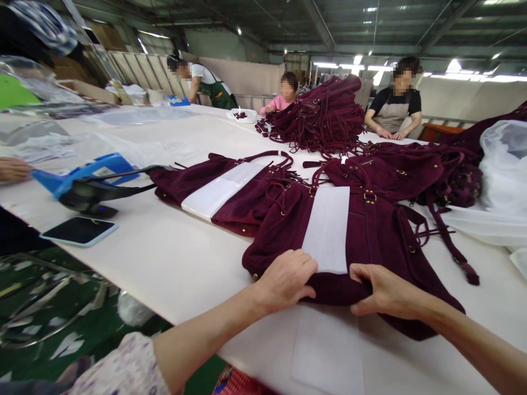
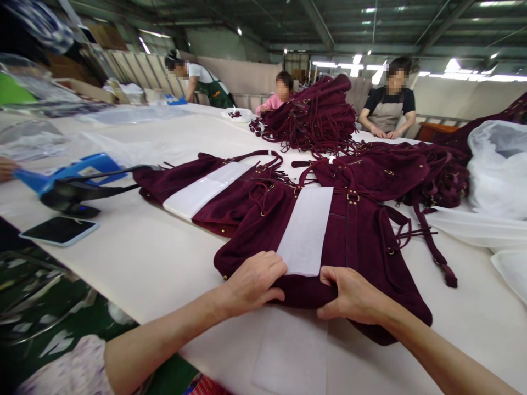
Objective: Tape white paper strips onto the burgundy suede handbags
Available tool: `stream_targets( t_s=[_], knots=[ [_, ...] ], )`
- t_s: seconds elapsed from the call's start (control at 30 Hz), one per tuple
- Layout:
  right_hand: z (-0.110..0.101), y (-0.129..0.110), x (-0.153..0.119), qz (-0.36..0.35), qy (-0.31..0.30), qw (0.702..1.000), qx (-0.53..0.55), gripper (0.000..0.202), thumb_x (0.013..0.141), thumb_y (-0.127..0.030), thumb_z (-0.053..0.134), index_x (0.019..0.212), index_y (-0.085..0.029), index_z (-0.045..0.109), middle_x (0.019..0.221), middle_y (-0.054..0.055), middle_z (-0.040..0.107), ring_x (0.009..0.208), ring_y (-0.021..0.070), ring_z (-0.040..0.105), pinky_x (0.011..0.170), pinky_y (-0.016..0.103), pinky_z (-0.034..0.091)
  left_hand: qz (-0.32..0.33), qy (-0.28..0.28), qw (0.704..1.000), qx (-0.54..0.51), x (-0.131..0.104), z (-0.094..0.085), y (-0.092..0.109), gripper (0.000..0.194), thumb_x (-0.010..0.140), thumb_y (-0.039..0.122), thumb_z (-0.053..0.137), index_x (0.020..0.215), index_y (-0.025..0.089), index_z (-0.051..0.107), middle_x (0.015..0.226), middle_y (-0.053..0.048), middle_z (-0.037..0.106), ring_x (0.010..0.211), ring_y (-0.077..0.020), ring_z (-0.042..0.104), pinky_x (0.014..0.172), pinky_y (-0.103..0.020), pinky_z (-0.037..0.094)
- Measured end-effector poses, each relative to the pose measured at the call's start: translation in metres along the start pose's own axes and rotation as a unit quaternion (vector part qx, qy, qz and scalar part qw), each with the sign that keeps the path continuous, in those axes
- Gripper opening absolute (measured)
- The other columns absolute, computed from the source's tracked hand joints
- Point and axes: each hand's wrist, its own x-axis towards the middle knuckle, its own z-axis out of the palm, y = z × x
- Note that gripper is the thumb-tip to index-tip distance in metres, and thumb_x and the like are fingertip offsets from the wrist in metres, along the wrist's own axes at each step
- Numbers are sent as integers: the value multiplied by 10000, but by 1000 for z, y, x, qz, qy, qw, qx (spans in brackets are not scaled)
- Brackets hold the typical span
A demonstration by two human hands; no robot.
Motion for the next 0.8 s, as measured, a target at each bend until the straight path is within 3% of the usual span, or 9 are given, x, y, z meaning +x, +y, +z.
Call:
stream_targets(
  t_s=[0.1,0.17,0.23,0.3,0.37,0.47,0.63,0.73,0.8],
  knots=[
    [-12,-5,7,2,-12,999,46,292,659,-318,722,761,-189,480,707,-65,492,639,106,437,542,207,312,54,-23,998,-39,16,-20,-15,243,809,356,692,851,191,519,871,-15,589,814,-190,544,684,-285,384],
    [-21,-4,17,-7,-5,1000,19,269,701,-353,706,809,-191,520,739,-50,544,662,124,492,569,218,345,87,-43,992,-85,28,-29,-30,222,817,352,682,860,198,529,846,0,590,797,-176,557,680,-263,389],
    [-28,0,28,-12,42,994,-98,238,743,-370,684,848,-198,556,768,-31,583,708,153,538,615,243,365,90,-85,985,-123,41,-30,-46,203,823,351,673,851,200,540,807,12,593,766,-165,567,659,-245,391],
    [-33,5,35,-18,93,967,-238,216,784,-365,659,902,-205,577,828,-1,615,785,190,576,652,269,370,71,-125,981,-133,50,-25,-58,192,824,349,670,844,200,550,784,19,604,745,-162,578,632,-234,390],
    [-36,8,32,-13,97,942,-320,251,805,-376,647,975,-206,576,914,34,636,862,225,600,662,288,381,57,-136,983,-111,55,-20,-62,190,821,355,671,857,204,562,812,18,627,772,-167,595,627,-231,391],
    [-35,9,9,14,78,928,-363,366,779,-423,683,1059,-222,559,955,53,651,852,246,629,637,298,395,27,-109,993,-28,53,-22,-52,173,816,339,673,876,211,573,870,-1,650,827,-190,615,633,-247,391],
    [-25,11,-26,73,135,883,-443,345,821,-356,664,1115,-246,522,861,40,648,664,227,638,519,284,327,-87,-75,990,84,46,-32,-8,84,850,131,546,912,182,571,839,-54,631,742,-230,604,642,-326,384],
    [-28,33,-18,60,192,870,-451,245,881,-426,593,1014,-229,535,780,27,634,628,220,625,495,282,287,-146,8,984,105,48,-18,1,158,850,45,451,893,166,543,820,-68,594,734,-239,572,659,-358,374],
    [-32,59,-6,7,218,866,-450,316,908,-523,511,920,-209,546,764,36,623,659,218,618,528,289,312,-131,86,981,113,53,0,-8,128,909,116,422,870,171,530,817,-71,573,755,-242,550,668,-367,368]
  ],
)
